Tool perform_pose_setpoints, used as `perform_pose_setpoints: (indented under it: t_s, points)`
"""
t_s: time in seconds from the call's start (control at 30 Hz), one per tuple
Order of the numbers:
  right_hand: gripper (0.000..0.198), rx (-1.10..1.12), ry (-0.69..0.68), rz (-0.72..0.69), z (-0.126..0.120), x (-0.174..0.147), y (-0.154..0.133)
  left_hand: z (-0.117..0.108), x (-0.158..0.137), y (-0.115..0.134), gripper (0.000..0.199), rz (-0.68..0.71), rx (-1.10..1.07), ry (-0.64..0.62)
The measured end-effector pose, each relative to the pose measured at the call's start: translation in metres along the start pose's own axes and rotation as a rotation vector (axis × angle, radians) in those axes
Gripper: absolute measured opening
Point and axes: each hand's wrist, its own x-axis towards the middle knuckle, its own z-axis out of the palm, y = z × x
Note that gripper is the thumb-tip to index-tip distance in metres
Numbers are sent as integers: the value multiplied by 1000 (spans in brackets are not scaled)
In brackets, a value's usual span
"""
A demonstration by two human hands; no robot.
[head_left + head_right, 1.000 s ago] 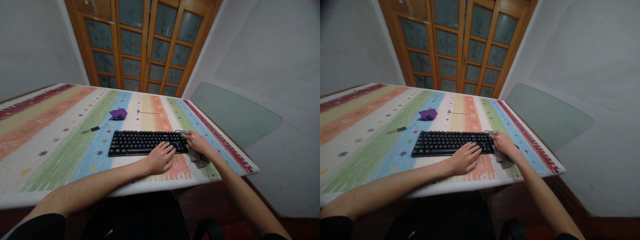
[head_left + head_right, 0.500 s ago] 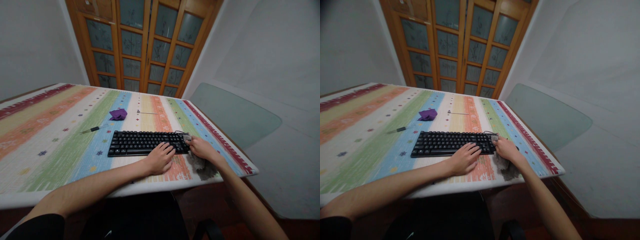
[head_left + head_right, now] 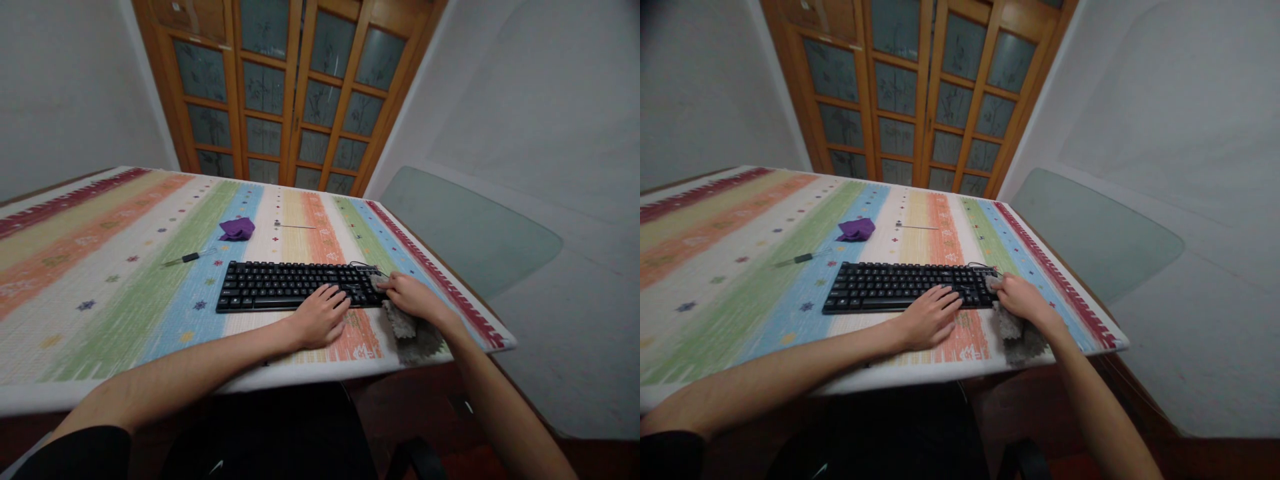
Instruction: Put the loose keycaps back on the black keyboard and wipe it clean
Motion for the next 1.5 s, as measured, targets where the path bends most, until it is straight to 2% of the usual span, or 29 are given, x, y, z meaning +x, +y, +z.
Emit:
perform_pose_setpoints:
  t_s: [0.1, 0.2, 0.47, 0.63, 0.9, 1.2, 1.5]
  points:
    - [47, 8, 122, 93, 0, 7, 10, 0, 0, 0, 44, 3, 2, 1]
    - [47, 3, 175, 146, 1, 16, 11, 0, -1, 0, 44, 1, 4, 4]
    - [45, -45, 30, 56, 13, 26, 0, 1, -1, -1, 45, 1, 3, 1]
    - [43, -33, -29, 7, 9, 21, 8, 2, -1, -1, 46, 6, 10, -5]
    - [40, -16, -64, 14, 10, 6, 5, -1, 0, -1, 45, 6, 9, -1]
    - [44, 2, -51, -49, 16, -11, 8, -1, -1, -1, 46, 8, 19, -6]
    - [41, 91, 11, -21, 17, -13, 21, 0, -1, -1, 47, 8, 13, -12]
